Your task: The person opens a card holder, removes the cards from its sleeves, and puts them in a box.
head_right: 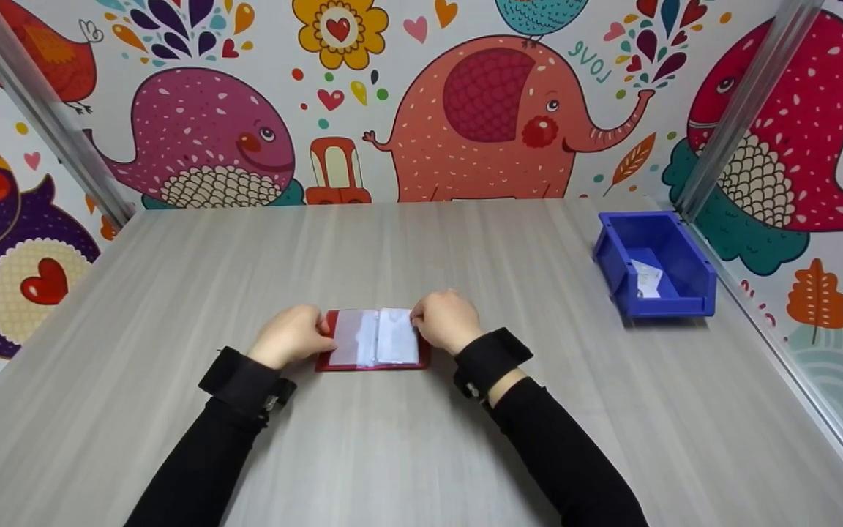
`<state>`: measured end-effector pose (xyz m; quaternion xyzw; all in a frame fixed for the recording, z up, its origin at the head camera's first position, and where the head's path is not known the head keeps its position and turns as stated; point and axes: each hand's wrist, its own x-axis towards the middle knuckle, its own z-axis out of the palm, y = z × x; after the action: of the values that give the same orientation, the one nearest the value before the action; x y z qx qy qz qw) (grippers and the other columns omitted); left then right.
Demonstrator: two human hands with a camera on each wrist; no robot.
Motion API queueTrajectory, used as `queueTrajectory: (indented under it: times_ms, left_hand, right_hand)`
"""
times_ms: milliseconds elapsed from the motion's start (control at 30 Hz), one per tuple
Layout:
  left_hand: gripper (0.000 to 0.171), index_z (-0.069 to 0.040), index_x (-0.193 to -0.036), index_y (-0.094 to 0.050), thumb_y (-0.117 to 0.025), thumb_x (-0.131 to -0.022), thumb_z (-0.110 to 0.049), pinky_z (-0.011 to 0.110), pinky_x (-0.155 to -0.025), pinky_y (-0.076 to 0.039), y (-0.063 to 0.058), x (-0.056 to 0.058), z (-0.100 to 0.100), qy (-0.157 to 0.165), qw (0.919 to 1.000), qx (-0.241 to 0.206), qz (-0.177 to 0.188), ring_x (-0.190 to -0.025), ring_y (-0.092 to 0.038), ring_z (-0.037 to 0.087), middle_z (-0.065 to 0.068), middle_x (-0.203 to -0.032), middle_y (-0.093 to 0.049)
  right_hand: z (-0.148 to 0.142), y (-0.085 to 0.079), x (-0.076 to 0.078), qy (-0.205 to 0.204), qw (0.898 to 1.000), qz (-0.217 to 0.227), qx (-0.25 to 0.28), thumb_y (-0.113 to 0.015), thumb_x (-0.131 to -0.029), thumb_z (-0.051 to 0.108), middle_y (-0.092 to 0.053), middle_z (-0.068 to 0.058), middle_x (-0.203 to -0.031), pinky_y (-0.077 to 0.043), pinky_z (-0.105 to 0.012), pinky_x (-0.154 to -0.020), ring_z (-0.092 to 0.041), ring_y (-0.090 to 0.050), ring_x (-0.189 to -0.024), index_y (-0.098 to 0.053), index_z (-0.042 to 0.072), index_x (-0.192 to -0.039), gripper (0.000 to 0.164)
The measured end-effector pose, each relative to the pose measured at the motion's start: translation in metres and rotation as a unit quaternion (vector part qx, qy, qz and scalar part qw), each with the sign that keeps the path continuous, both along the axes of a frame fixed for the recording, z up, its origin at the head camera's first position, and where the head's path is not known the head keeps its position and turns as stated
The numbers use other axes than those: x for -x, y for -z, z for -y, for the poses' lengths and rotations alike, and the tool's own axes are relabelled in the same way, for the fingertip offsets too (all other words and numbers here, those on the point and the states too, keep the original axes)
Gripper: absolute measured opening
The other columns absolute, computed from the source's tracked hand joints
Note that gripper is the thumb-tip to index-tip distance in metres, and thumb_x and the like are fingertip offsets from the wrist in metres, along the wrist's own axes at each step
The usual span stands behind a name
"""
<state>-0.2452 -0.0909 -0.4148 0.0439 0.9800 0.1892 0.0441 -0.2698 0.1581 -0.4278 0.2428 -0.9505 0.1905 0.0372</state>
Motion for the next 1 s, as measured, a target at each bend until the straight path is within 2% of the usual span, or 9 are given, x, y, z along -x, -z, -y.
queueTrajectory:
  times_ms: [467,667,1000]
  left_hand:
    - [0.019,-0.011,-0.070,-0.058,-0.075,-0.075,-0.017,0.037,-0.059,-0.046,-0.0023,-0.0005,0.0003,-0.001,1.0000,0.002,0.003,-0.069,-0.056,0.021,0.001,-0.073,-0.058]
    - [0.018,-0.010,-0.071,-0.058,-0.075,-0.075,-0.016,0.037,-0.059,-0.046,-0.0013,-0.0001,0.0006,0.001,1.0000,-0.003,0.001,-0.069,-0.056,0.021,0.002,-0.073,-0.058]
    - [0.019,-0.010,-0.070,-0.058,-0.075,-0.076,-0.016,0.037,-0.059,-0.046,0.0002,-0.0003,-0.0003,0.000,1.0000,-0.003,-0.002,-0.068,-0.056,0.021,0.002,-0.073,-0.058]
  right_hand:
    - [-0.0007,-0.0002,-0.0030,-0.035,0.998,-0.045,-0.006,-0.074,-0.085,0.008,-0.073,-0.009,-0.089,-0.048,-0.044,-0.081,-0.032,-0.065,-0.086,-0.079,0.005,-0.093,0.010]
    - [0.0008,0.0006,-0.0044,-0.058,0.995,-0.080,-0.016,-0.077,-0.081,0.007,-0.070,-0.006,-0.080,-0.047,-0.043,-0.077,-0.029,-0.064,-0.078,-0.080,0.005,-0.088,0.007]
    - [-0.0002,0.0027,-0.0061,-0.073,0.992,-0.106,-0.015,-0.080,-0.078,0.007,-0.066,-0.005,-0.074,-0.045,-0.040,-0.071,-0.027,-0.060,-0.073,-0.080,0.006,-0.085,0.007]
